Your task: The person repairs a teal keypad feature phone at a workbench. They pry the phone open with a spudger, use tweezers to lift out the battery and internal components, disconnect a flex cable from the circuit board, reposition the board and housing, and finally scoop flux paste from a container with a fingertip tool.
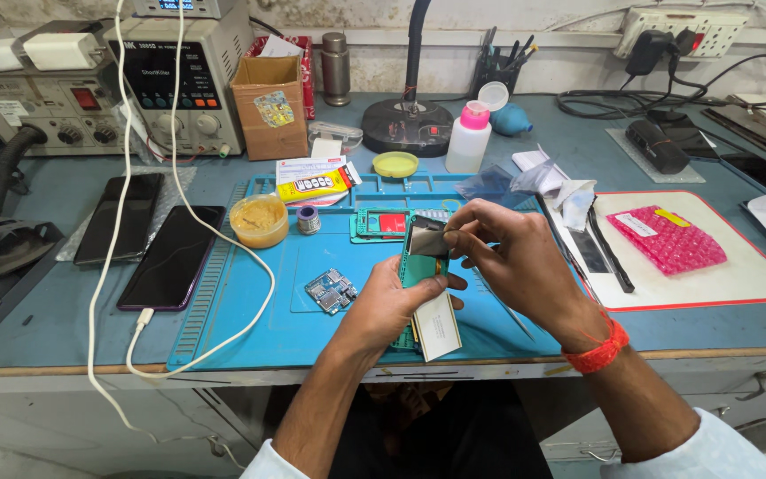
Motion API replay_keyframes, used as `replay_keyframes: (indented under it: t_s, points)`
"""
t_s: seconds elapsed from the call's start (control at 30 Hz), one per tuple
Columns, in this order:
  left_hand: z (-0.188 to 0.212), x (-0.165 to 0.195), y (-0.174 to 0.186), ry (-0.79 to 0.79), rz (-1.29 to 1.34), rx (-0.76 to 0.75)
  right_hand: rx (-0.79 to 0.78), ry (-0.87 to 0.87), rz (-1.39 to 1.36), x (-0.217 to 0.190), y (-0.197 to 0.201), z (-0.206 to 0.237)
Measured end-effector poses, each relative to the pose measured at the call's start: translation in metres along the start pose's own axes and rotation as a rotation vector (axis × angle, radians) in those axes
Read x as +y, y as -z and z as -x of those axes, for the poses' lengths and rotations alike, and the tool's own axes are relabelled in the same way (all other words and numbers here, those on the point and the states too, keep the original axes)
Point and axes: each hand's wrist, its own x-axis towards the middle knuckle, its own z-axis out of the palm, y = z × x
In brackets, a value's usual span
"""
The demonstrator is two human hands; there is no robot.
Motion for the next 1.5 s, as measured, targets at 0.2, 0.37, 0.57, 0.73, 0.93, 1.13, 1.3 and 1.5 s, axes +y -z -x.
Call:
replay_keyframes:
  t_s: [0.2, 0.37, 0.57, 0.73, 0.93, 1.13, 1.3, 1.5]
  points:
    - [0.002, 0.002, -0.003, 0.002, 0.003, 0.011, -0.015, -0.042, -0.074, 0.003, 0.0, 0.001]
    - [0.002, 0.005, -0.002, 0.044, 0.086, 0.026, -0.025, -0.141, -0.234, 0.013, -0.001, -0.001]
    - [0.005, 0.006, 0.0, 0.061, 0.113, 0.025, -0.068, -0.273, -0.567, 0.032, -0.003, 0.0]
    - [0.007, 0.006, -0.003, 0.073, 0.08, 0.002, -0.135, -0.525, -0.834, 0.045, 0.006, -0.001]
    - [0.013, 0.006, -0.007, 0.076, 0.098, 0.048, -0.018, -0.448, -0.761, 0.034, 0.006, 0.015]
    - [0.016, 0.008, -0.012, 0.061, 0.125, 0.075, 0.038, -0.218, -0.337, 0.014, -0.002, 0.041]
    - [0.023, 0.012, -0.019, 0.031, 0.101, 0.085, 0.071, 0.106, 0.09, 0.003, -0.005, 0.061]
    - [0.03, 0.017, -0.025, 0.015, 0.049, 0.071, 0.074, 0.132, 0.153, 0.001, -0.01, 0.07]
